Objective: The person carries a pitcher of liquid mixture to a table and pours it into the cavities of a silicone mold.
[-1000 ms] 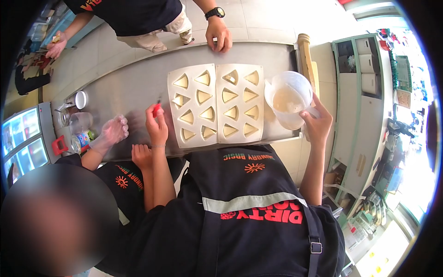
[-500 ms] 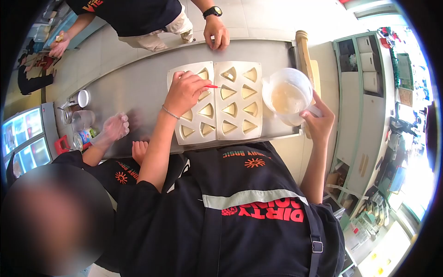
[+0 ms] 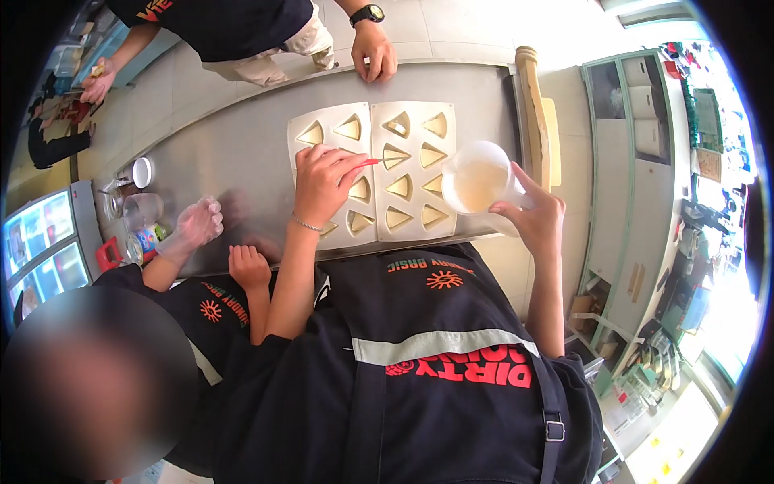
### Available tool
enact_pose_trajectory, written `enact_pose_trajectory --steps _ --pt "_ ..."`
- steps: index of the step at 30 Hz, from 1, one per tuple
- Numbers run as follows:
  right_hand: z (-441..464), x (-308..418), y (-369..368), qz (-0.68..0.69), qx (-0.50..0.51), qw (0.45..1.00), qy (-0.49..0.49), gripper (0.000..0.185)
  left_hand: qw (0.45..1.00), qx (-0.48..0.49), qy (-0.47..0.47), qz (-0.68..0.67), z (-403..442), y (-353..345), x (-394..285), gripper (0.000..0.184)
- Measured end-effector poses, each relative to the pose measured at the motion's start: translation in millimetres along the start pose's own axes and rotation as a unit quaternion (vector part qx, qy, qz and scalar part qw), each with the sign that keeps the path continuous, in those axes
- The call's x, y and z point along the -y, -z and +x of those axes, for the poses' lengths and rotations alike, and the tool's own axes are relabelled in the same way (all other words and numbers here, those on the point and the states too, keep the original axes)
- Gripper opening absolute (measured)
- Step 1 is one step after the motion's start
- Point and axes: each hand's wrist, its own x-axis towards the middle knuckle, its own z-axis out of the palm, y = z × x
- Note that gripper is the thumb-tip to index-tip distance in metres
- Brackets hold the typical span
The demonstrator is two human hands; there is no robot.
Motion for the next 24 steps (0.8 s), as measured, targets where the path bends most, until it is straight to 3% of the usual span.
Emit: enact_pose_trajectory --steps 2,6,17,24 --pt "0.4 -5.4 -5.4 -0.004 -0.020 0.999 0.046 0.093 1.000 -0.009 0.008 0.003 -4.1 1.8 3.3 0.022" --pt "3.1 -3.9 -6.8 -0.020 -0.019 0.998 0.051 0.093 0.999 -0.035 0.016 0.011 -11.8 4.9 12.5 0.021" --pt "2.6 0.1 -2.1 -0.029 -0.004 0.999 -0.019 0.096 0.998 -0.055 0.032 0.012 -24.0 9.8 24.0 0.022" --pt "1.1 -9.7 -6.6 -0.022 -0.025 0.999 0.009 0.096 0.998 -0.057 0.016 0.018 -24.2 6.1 22.4 0.024"
